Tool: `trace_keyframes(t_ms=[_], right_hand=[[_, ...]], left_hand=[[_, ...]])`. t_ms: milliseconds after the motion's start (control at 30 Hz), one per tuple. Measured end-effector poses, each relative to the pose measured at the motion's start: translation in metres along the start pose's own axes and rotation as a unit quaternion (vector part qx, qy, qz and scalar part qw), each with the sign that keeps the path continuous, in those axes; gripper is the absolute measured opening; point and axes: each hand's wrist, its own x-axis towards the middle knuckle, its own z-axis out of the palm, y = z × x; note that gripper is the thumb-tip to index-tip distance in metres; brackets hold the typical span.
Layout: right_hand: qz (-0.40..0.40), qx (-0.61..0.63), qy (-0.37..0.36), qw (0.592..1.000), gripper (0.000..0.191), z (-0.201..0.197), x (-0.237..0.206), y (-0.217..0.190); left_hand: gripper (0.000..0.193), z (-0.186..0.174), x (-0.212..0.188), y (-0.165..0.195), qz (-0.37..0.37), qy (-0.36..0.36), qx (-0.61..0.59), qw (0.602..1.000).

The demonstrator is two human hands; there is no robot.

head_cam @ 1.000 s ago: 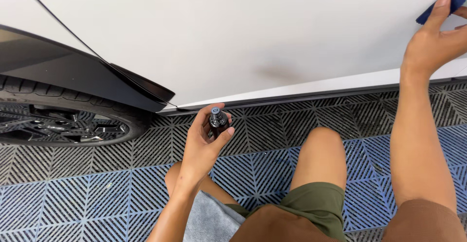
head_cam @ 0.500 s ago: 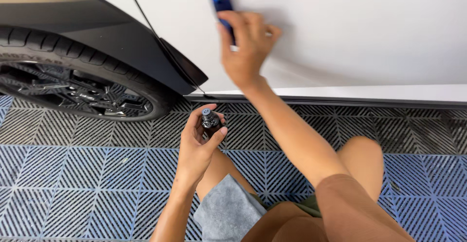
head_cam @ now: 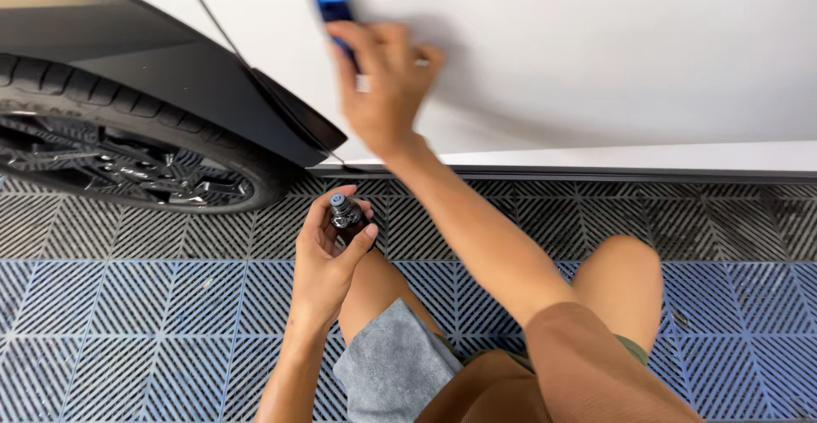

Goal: The person applies a liquid coating to the lower side panel of a white car using a small blue applicator. They repeatedly dispense liquid from a bottle onto the applicator and wipe it along the car's surface.

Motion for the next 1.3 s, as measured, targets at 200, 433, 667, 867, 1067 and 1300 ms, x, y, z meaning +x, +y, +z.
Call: trace_keyframes(t_ms=[200,433,667,867,1067,1300], right_hand=[[0.035,-0.092,0.015,0.995,0.025,-0.164,0.005,0.154],[0.036,-0.195,0.016,0.980,0.026,-0.324,0.024,0.301],[0.085,-0.173,0.038,0.980,0.024,-0.359,0.038,0.319],[-0.114,-0.168,-0.077,0.976,0.016,-0.247,0.032,0.226],[-0.280,-0.093,-0.113,0.949,0.022,-0.123,0.045,0.120],[-0.401,-0.096,-0.161,0.897,0.020,-0.011,0.037,0.030]], left_hand=[[0.052,0.070,0.020,-0.001,0.005,-0.069,0.040,0.997],[0.051,0.152,0.041,-0.015,-0.021,-0.123,0.037,0.991],[0.050,0.171,0.041,-0.013,-0.046,-0.116,0.065,0.990],[0.050,0.139,0.030,-0.003,-0.054,-0.079,0.052,0.994],[0.051,0.083,0.014,-0.005,0.017,-0.043,0.027,0.999],[0.052,0.011,-0.008,-0.013,0.008,0.016,-0.012,1.000]])
